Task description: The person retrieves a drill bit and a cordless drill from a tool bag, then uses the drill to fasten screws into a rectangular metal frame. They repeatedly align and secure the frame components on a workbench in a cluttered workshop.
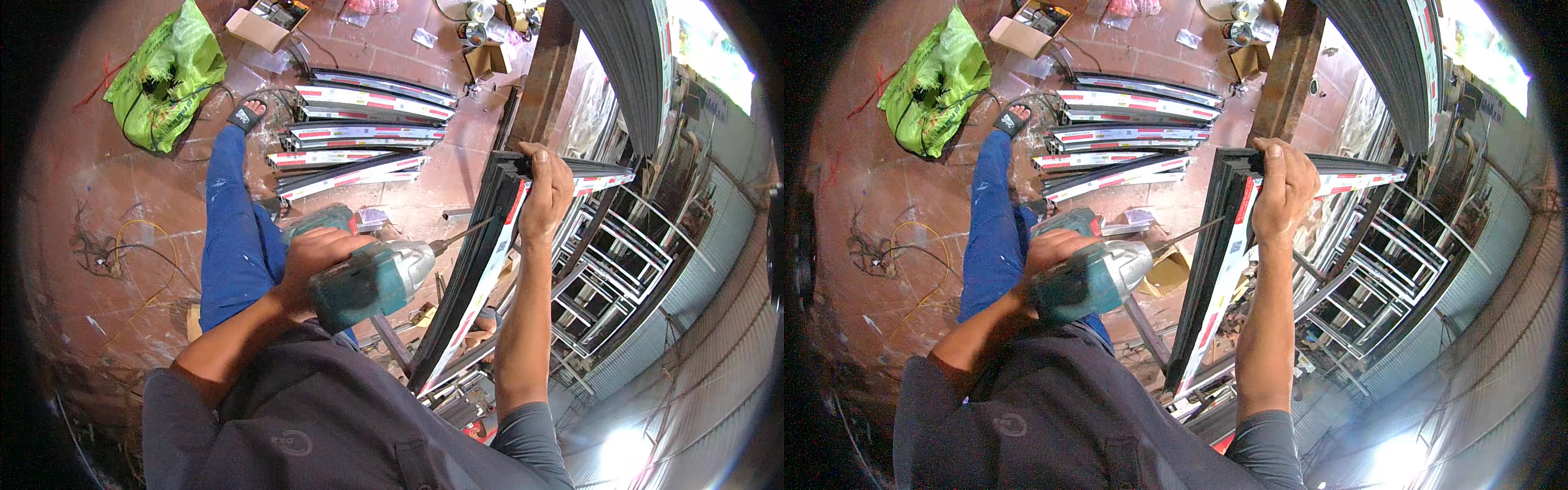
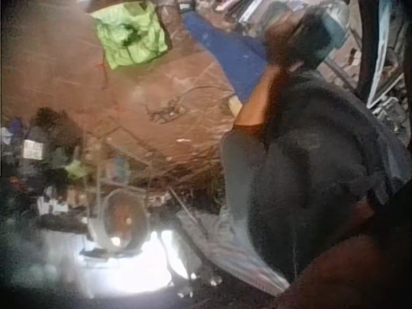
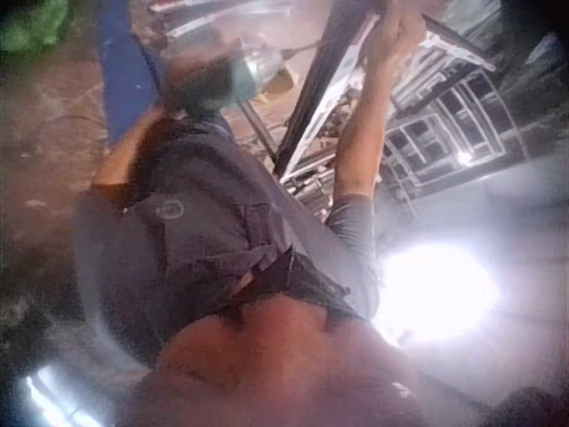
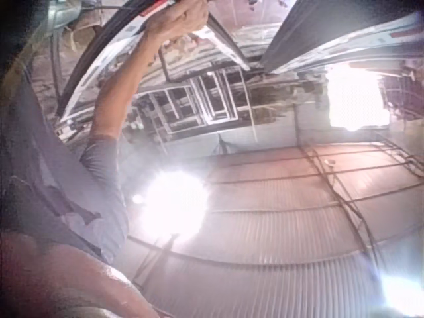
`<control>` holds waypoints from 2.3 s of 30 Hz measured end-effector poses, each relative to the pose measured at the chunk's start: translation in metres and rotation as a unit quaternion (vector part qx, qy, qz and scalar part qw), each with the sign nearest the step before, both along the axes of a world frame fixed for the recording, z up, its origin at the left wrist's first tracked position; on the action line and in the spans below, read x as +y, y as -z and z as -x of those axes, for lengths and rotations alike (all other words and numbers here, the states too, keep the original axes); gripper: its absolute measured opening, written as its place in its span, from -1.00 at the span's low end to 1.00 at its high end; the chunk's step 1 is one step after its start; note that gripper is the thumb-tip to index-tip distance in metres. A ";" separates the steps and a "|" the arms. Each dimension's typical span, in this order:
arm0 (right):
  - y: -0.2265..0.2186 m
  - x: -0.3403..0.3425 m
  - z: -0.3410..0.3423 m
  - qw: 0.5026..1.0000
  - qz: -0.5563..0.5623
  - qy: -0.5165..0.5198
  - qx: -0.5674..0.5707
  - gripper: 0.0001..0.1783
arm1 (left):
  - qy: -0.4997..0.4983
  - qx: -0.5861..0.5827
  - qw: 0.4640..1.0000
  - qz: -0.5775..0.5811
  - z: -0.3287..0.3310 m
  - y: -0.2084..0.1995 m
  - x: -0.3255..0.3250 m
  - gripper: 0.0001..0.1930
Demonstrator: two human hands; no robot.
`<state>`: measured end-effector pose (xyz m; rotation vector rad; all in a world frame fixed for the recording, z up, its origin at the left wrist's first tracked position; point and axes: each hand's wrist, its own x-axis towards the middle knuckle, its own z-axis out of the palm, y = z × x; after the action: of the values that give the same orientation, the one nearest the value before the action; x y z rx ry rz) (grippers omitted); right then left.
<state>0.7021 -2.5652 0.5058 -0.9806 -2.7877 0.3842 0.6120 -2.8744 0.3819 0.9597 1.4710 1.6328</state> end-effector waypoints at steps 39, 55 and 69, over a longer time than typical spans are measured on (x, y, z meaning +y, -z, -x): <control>0.004 -0.015 -0.007 0.995 0.020 0.098 0.015 -0.71 | 0.134 0.317 0.938 -0.025 0.087 -0.009 0.048 -0.76; 0.007 -0.004 -0.009 0.995 0.015 0.097 0.029 -0.70 | 0.145 -0.047 0.987 0.057 0.015 -0.007 0.035 -0.54; 0.000 0.006 -0.014 0.992 -0.076 0.057 0.086 -0.86 | 0.089 -0.247 0.936 0.235 0.014 -0.023 -0.024 -0.71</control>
<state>0.7163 -2.5592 0.5063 -1.0148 -2.5511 0.2259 0.5979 -2.8984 0.4052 0.3632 1.2874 1.1917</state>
